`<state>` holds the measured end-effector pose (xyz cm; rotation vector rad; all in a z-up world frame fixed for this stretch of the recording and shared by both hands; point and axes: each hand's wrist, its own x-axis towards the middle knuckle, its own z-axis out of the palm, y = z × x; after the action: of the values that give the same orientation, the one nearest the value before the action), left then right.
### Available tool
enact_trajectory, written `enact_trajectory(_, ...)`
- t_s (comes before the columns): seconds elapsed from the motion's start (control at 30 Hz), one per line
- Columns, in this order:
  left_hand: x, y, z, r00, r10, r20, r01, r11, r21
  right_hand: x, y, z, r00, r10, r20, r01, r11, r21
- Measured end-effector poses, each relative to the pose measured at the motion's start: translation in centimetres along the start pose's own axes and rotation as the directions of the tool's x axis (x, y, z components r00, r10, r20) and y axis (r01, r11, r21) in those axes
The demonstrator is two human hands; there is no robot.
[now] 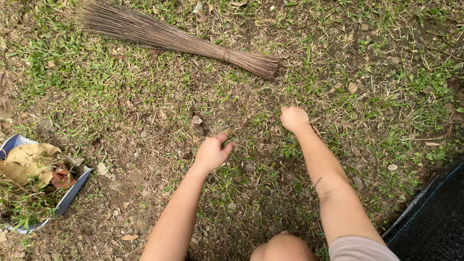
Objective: The person picks weeds and small plants by hand from the ground, placing them into a small tray.
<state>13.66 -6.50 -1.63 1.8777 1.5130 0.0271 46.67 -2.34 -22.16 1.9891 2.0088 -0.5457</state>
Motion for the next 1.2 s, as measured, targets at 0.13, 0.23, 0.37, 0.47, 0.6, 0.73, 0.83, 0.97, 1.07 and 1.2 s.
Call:
enact_trajectory(0.13, -0.3, -0.8, 0.2, 1.0, 0.001, 0.018, -0.001, 1.0, -0.016, -0.1, 3.1, 0.0, 0.989, 0.142, -0.033, -0.14, 0.989, 0.055)
enact_trajectory(0.23, -0.6, -1.4, 0.0, 0.999, 0.037, -0.034, -0.038, 0.999, -0.032, -1.0, 6.0, -2.4, 0.97, 0.237, -0.05, -0.235, 0.97, 0.058)
enact_trajectory(0.37, -0.4, -1.2, -0.1, 1.0, 0.001, -0.019, -0.002, 0.999, -0.052, -3.2, 9.3, -5.4, 0.947, 0.294, -0.132, -0.289, 0.956, 0.057)
enact_trajectory(0.47, -0.4, -0.5, 0.2, 1.0, -0.006, 0.01, 0.007, 0.998, -0.067, -3.6, 7.4, -5.7, 0.983, 0.113, 0.146, -0.122, 0.991, 0.052)
enact_trajectory(0.6, 0.1, -0.5, 0.3, 0.999, 0.034, 0.006, -0.033, 0.996, -0.079, -5.6, 5.1, -5.0, 0.986, 0.111, 0.127, -0.105, 0.993, -0.058)
enact_trajectory(0.73, 0.4, -0.5, 0.7, 0.998, 0.065, -0.02, -0.067, 0.995, -0.074, -7.4, 3.3, -6.1, 0.962, 0.222, 0.156, -0.21, 0.974, -0.089)
enact_trajectory(0.83, 0.8, -0.1, 1.3, 0.999, 0.038, -0.009, -0.039, 0.997, -0.069, -7.3, 3.1, -4.1, 0.939, 0.253, 0.233, -0.233, 0.966, -0.112)
enact_trajectory(0.97, 1.2, 0.1, 2.3, 0.995, 0.104, -0.005, -0.104, 0.992, -0.078, -5.2, 5.7, 3.4, 0.997, 0.055, 0.047, -0.052, 0.997, -0.061)
enact_trajectory(1.07, 1.4, 0.0, 2.4, 0.991, 0.13, -0.011, -0.131, 0.989, -0.072, -5.6, 9.9, 5.9, 0.982, 0.187, -0.015, -0.186, 0.982, 0.037)
enact_trajectory(1.2, 1.6, -0.3, 2.2, 0.995, 0.097, 0.003, -0.096, 0.989, -0.109, -9.4, 13.9, 2.1, 0.838, 0.475, -0.269, -0.426, 0.877, 0.222)
